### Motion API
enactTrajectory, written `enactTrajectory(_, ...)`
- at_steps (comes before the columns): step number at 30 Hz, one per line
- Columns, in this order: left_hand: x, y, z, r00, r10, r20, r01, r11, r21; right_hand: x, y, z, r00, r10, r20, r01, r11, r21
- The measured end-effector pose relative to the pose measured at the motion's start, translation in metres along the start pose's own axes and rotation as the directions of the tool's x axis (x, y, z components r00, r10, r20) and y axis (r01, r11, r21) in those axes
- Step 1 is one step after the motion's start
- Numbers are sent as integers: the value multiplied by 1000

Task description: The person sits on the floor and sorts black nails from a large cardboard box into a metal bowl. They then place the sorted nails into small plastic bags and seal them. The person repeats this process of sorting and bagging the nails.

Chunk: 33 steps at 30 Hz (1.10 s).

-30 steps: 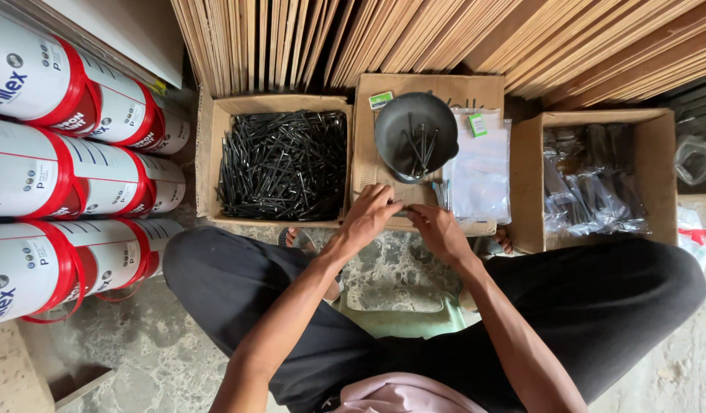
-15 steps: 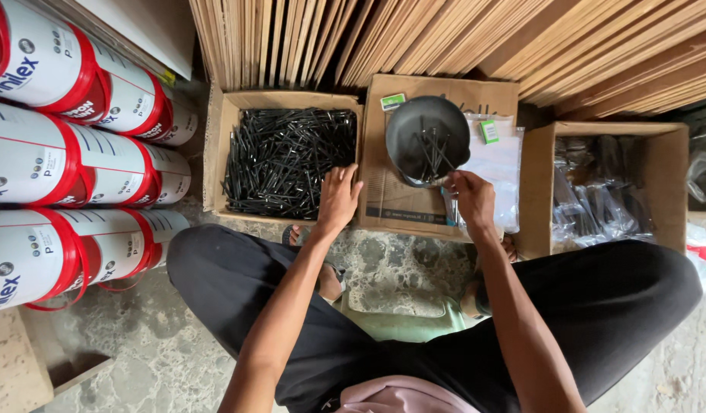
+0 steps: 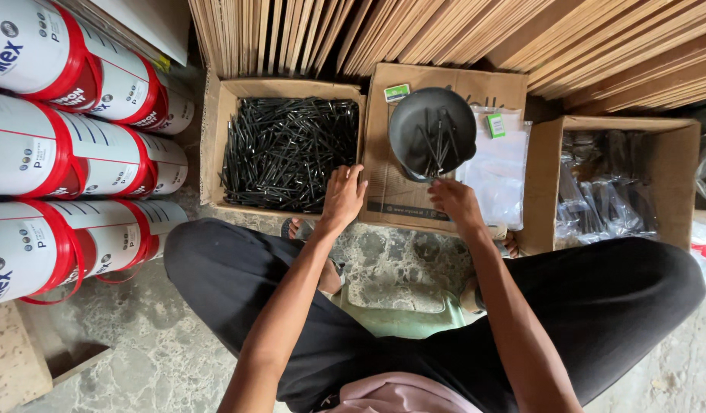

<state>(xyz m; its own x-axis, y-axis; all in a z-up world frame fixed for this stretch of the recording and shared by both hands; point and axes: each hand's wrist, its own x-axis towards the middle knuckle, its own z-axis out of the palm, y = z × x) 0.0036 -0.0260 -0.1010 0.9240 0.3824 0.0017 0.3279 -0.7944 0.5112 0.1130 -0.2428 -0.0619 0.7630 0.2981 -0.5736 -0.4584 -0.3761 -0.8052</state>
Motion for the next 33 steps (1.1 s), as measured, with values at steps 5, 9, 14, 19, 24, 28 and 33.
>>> enactTrajectory(5, -4, -6, 6, 999, -22, 43, 21, 999, 34, -8, -12, 1, 998, -14, 54, 8, 994, 108)
enactTrajectory(9, -5, -7, -2, 987, -87, 132, 81, 995, 54, -12, -22, -1, 992, -85, 95, 69, 984, 167)
enactTrajectory(14, -6, -40, 28, 960, -203, 193, 185, 977, 111, -31, -45, 2, 989, -112, 101, 97, 985, 146)
enactTrajectory(19, -19, -88, 68, 916, -340, 213, 297, 932, 208, -27, -44, 0, 980, -111, 167, 85, 984, 156)
enactTrajectory(24, -30, -110, 75, 897, -392, 204, 359, 916, 178, -27, -46, 1, 943, -123, 309, 137, 990, -25)
enactTrajectory(28, -25, -105, 71, 904, -386, 185, 373, 922, 100, -33, -57, 6, 918, -81, 388, 128, 987, -96)
enactTrajectory(33, -6, -85, 60, 908, -290, 303, 328, 941, -82, -32, -50, 6, 921, -149, 360, 268, 913, -308)
